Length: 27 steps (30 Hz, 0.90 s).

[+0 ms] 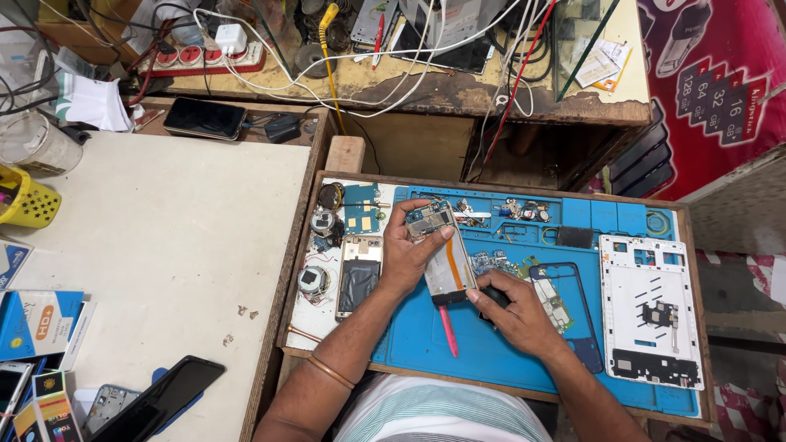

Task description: The person uses a screwdriver to loosen and tighten screws on a disassembled mobile phone chassis held in their left hand. They repeatedly adjust the device orientation and reposition the screwdriver while working on the internal components.

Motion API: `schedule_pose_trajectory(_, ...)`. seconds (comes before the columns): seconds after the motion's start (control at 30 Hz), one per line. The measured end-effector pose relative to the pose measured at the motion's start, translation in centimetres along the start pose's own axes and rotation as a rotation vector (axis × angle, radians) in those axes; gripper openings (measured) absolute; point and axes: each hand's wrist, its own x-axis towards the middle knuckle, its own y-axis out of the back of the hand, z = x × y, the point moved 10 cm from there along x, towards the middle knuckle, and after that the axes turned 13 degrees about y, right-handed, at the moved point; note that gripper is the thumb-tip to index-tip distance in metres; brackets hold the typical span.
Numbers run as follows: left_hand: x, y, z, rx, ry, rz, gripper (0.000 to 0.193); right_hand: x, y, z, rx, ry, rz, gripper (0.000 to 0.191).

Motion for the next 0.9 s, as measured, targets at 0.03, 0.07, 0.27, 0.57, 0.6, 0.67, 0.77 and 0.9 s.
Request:
schedule_pose_trajectory(0.03,0.0,0.0,0.0,0.007,-0.001,0.003,0.051,0.0,0.1,0.1,-0.004,-0.012,0.001,0.023)
schedule_pose_trajectory(0.07,0.0,0.0,0.0,0.014,-0.002,0.007,0.051,-0.1,0.1,0.3,-0.007,-0.024,0.000,0.023)
schedule_pose_trajectory(0.27,0.0,0.0,0.0,0.037,-0.011,0.002,0.051,0.0,-0.1,0.0,0.004,0.002,-0.006,0.022)
schedule_pose_trajectory(0.57,0.1,-0.1,-0.1,0.043,0.012,-0.006,0.052,0.0,-0.1,-0.2,0.012,0.019,-0.006,0.021)
schedule_pose_trajectory(0.6,0.1,-0.1,0.0,0.046,0.011,-0.004,0.052,0.0,-0.1,-0.1,0.016,0.020,-0.007,0.021)
schedule_pose_trajectory(0.67,0.0,0.0,0.1,0.065,0.007,0.006,0.052,-0.1,-0.1,0.2,0.022,-0.003,-0.008,0.021)
schedule_pose_trajectory(0.77,0.1,-0.2,0.1,0.075,0.009,0.001,0.051,-0.4,0.2,1.0,0.055,-0.056,0.026,0.021)
schedule_pose_trajectory(0.9,0.1,0.0,0.3,0.113,-0.022,0.023,0.049,-0.4,0.6,1.0,0.091,-0.014,0.066,0.021)
